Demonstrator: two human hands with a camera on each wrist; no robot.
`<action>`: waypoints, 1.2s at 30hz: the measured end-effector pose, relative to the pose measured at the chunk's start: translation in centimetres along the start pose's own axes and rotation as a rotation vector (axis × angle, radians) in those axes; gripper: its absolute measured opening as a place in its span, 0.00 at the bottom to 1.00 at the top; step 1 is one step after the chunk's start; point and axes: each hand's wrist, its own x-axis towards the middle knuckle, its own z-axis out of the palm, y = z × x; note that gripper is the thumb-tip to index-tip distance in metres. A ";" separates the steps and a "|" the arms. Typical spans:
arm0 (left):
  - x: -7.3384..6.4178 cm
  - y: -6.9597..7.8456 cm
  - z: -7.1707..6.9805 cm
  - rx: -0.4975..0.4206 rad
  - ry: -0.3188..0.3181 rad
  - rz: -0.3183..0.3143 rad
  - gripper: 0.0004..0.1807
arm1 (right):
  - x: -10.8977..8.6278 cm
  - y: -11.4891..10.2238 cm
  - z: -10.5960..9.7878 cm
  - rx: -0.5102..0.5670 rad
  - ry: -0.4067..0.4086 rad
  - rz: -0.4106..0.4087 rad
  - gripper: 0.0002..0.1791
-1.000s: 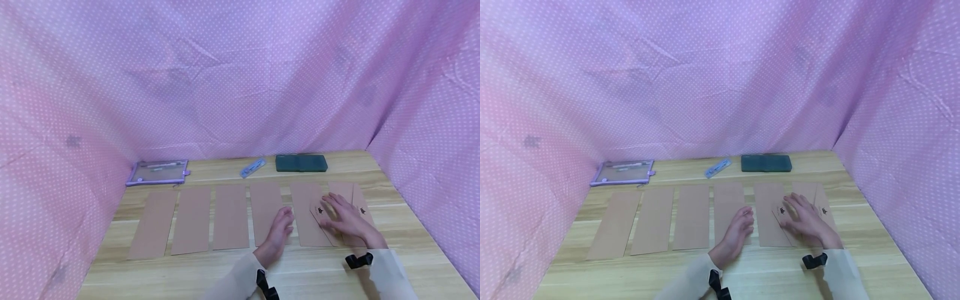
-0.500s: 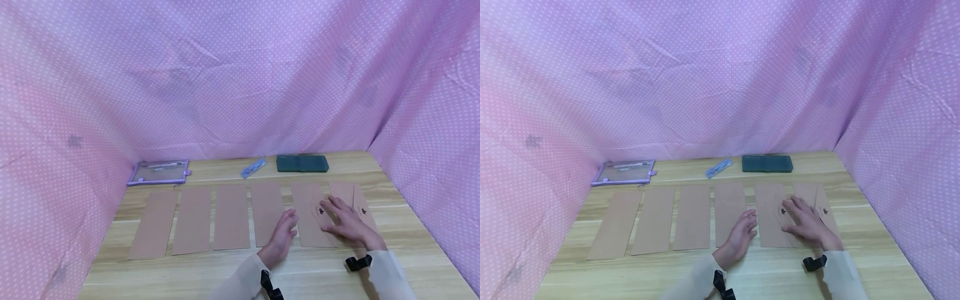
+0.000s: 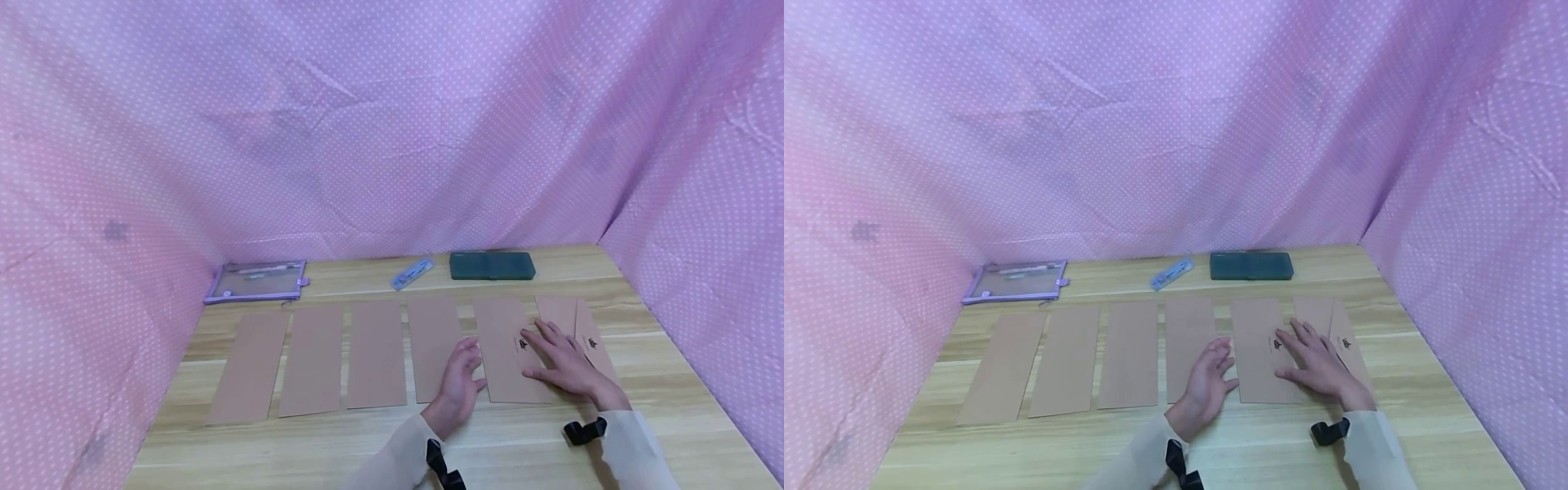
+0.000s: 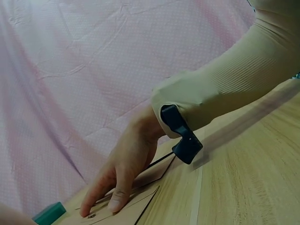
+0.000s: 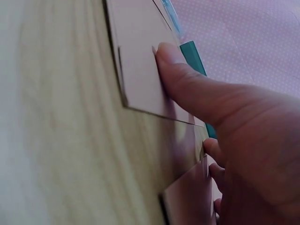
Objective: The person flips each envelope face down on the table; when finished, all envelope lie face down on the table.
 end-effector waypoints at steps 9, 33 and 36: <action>0.1 0.2 -0.3 -0.056 0.065 -0.030 0.28 | 0.0 -0.1 0.0 -0.005 -0.009 0.009 0.41; -0.1 1.0 0.7 -0.039 0.004 0.016 0.31 | -0.1 -2.6 -0.9 0.096 0.008 -0.058 0.32; -0.2 1.4 0.9 -0.042 -0.010 0.033 0.31 | -0.1 -3.0 -0.8 0.126 -0.004 -0.050 0.32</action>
